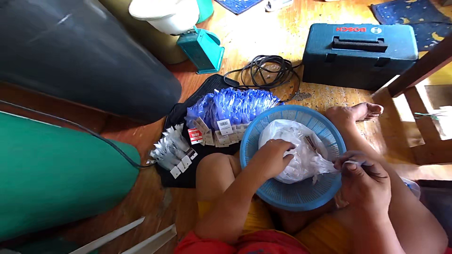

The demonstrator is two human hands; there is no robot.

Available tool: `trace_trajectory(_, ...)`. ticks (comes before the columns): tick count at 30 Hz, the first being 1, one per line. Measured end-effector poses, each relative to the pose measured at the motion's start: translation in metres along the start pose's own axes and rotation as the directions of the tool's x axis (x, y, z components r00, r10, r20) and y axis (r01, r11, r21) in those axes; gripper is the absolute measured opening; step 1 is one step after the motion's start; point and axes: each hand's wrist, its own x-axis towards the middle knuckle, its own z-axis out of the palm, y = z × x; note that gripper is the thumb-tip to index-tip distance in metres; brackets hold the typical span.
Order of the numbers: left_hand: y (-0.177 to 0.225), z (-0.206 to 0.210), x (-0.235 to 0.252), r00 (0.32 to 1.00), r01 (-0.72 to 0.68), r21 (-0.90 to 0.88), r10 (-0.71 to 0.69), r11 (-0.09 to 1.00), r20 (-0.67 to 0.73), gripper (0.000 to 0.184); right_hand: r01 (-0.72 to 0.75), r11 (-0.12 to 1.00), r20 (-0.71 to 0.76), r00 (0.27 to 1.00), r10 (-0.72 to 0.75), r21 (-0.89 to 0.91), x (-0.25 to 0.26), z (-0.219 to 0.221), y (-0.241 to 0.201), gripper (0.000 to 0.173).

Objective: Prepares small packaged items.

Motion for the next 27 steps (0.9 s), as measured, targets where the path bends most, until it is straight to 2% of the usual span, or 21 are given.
trace_trajectory(2, -0.013, -0.002, 0.001, 0.989, 0.074, 0.017, -0.076, 0.997, 0.124, 0.039, -0.016, 1.000, -0.047, 0.999, 0.017, 0.024, 0.000, 0.000, 0.001, 0.009)
trace_trajectory(6, -0.029, 0.011, 0.004, 0.988, 0.129, 0.000, -0.128, 0.992, 0.088, 0.038, -0.027, 0.999, -0.076, 0.997, 0.029, 0.027, 0.000, 0.000, 0.005, 0.008)
trace_trajectory(9, -0.029, 0.020, 0.010, 0.970, 0.211, 0.118, -0.222, 0.970, 0.093, 0.045, -0.046, 0.999, -0.084, 0.995, 0.048, 0.028, -0.002, 0.001, 0.006, 0.008)
trace_trajectory(13, -0.018, 0.012, 0.008, 0.950, 0.211, 0.259, -0.260, 0.943, 0.174, 0.031, -0.090, 0.996, -0.057, 0.994, 0.090, 0.002, -0.002, -0.001, 0.007, 0.008)
trace_trajectory(17, 0.005, -0.012, -0.010, 0.992, -0.058, 0.162, 0.038, 0.985, 0.123, 0.031, -0.136, 0.965, 0.113, 0.980, 0.164, -0.223, -0.007, -0.001, 0.009, 0.010)
trace_trajectory(20, 0.026, -0.026, -0.022, 0.966, -0.253, 0.163, 0.242, 0.954, 0.089, 0.028, -0.121, 0.940, 0.261, 0.942, 0.210, -0.319, -0.009, 0.009, 0.008, 0.011)
trace_trajectory(24, 0.043, -0.035, -0.029, 0.923, -0.384, 0.172, 0.379, 0.907, 0.063, 0.026, -0.088, 0.944, 0.335, 0.921, 0.199, -0.318, -0.013, 0.015, 0.009, 0.009)
trace_trajectory(27, 0.045, -0.030, -0.027, 0.901, -0.416, 0.185, 0.431, 0.890, -0.047, 0.025, -0.058, 0.950, 0.322, 0.933, 0.161, -0.306, -0.014, 0.015, 0.009, 0.009)
